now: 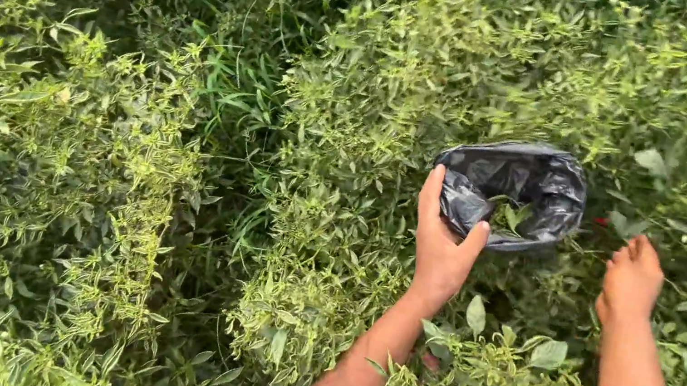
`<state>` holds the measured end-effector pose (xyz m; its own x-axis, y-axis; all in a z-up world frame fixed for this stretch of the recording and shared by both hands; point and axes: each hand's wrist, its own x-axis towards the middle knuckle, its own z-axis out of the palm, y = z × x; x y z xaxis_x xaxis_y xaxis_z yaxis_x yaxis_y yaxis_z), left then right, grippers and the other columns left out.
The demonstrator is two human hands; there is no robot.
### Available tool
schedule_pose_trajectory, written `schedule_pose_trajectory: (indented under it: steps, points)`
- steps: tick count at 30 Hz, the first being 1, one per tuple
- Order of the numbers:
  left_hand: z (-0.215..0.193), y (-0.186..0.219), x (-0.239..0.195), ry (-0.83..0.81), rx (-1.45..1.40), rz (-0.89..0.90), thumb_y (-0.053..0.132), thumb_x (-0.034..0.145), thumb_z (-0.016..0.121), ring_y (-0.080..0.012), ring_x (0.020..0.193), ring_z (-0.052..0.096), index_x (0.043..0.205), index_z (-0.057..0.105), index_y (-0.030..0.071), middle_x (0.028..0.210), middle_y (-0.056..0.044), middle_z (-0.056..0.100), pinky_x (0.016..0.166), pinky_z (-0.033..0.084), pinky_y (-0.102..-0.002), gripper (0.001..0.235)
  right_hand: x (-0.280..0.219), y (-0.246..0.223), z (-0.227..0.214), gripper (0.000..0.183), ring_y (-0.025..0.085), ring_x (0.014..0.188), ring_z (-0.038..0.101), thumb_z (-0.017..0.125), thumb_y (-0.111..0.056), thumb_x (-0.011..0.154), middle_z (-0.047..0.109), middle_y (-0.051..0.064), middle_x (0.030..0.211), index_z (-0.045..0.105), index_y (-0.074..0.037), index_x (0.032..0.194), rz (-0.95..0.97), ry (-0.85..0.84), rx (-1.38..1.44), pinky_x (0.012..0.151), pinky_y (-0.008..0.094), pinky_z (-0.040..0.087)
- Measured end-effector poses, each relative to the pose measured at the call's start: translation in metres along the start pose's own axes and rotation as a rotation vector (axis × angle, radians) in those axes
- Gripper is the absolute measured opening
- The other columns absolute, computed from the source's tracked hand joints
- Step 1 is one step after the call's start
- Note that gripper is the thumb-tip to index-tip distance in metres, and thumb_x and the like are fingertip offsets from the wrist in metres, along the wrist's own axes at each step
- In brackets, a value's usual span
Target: Picking small green produce or leaves from dense bushes and placing them into a black plastic bag.
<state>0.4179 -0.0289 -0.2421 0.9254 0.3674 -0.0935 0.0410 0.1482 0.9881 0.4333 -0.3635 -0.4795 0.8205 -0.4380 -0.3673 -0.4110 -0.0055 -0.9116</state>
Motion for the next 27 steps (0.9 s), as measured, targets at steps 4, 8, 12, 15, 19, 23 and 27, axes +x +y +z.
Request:
schedule_pose_trajectory:
  steps: [4, 8, 12, 15, 19, 23, 27]
  points:
    - [-0.002, -0.007, 0.005, -0.017, 0.000, 0.018, -0.002, 0.083, 0.069, -0.0271, 0.151, 0.037, 0.164, 0.021, -0.001, 0.163, -0.017, 0.029, 0.125, 0.033, -0.038, 0.094, -0.015, -0.024, 0.010, 0.035, 0.024, 0.097, 0.069, 0.069, -0.004, 0.098, 0.070, 0.019, 0.121, 0.063, 0.004, 0.131, 0.036, 0.189, -0.286, 0.084, 0.035, 0.057]
    - [-0.004, -0.015, 0.006, -0.026, 0.081, 0.030, -0.004, 0.082, 0.071, -0.0278, 0.151, 0.036, 0.164, 0.022, -0.001, 0.163, -0.018, 0.029, 0.125, 0.032, -0.038, 0.096, -0.037, -0.049, 0.028, 0.017, 0.025, 0.088, 0.071, 0.079, -0.012, 0.097, 0.076, 0.016, 0.101, 0.076, 0.000, 0.108, -0.319, 0.039, -0.839, 0.085, 0.041, 0.056]
    - [-0.008, -0.022, 0.010, 0.005, -0.034, -0.011, -0.005, 0.082, 0.069, -0.0268, 0.150, 0.037, 0.164, 0.021, 0.000, 0.163, -0.017, 0.028, 0.125, 0.032, -0.038, 0.096, 0.008, 0.014, 0.037, 0.030, 0.022, 0.078, 0.069, 0.071, -0.013, 0.097, 0.074, 0.016, 0.092, 0.076, -0.005, 0.126, -0.170, -0.215, -0.769, 0.074, 0.038, 0.054]
    - [-0.012, -0.025, 0.013, 0.027, -0.063, -0.045, -0.006, 0.082, 0.069, -0.0258, 0.148, 0.039, 0.164, 0.021, 0.001, 0.161, -0.016, 0.030, 0.124, 0.034, -0.037, 0.096, 0.027, 0.032, 0.052, 0.043, 0.025, 0.067, 0.063, 0.066, -0.015, 0.099, 0.072, 0.018, 0.091, 0.061, -0.009, 0.141, 0.221, -0.227, -0.609, 0.059, 0.042, 0.048]
    - [-0.016, -0.029, 0.014, 0.041, -0.028, -0.039, -0.009, 0.081, 0.069, -0.0247, 0.148, 0.039, 0.164, 0.022, 0.001, 0.161, -0.014, 0.031, 0.124, 0.032, -0.037, 0.096, 0.053, 0.106, 0.049, 0.056, 0.019, 0.075, 0.070, 0.063, -0.001, 0.093, 0.074, 0.017, 0.119, 0.040, -0.009, 0.143, 0.414, -0.120, 0.348, 0.058, 0.033, 0.053]
    - [-0.020, -0.026, 0.016, 0.047, -0.087, -0.079, -0.008, 0.082, 0.068, -0.0244, 0.144, 0.043, 0.164, 0.022, 0.002, 0.157, -0.014, 0.034, 0.123, 0.036, -0.037, 0.095, 0.047, 0.066, 0.065, 0.042, 0.018, 0.073, 0.062, 0.055, -0.015, 0.104, 0.066, 0.013, 0.112, 0.060, -0.007, 0.145, 0.574, 0.000, 0.156, 0.052, 0.032, 0.040]
    - [-0.019, -0.024, 0.014, 0.052, -0.136, -0.094, -0.009, 0.082, 0.067, -0.0238, 0.142, 0.044, 0.163, 0.021, 0.002, 0.158, -0.014, 0.033, 0.120, 0.037, -0.036, 0.094, 0.050, 0.048, 0.062, 0.050, 0.021, 0.096, 0.055, 0.057, -0.048, 0.111, 0.059, 0.006, 0.123, 0.058, -0.015, 0.149, 0.660, 0.122, 0.059, 0.063, 0.041, 0.045]
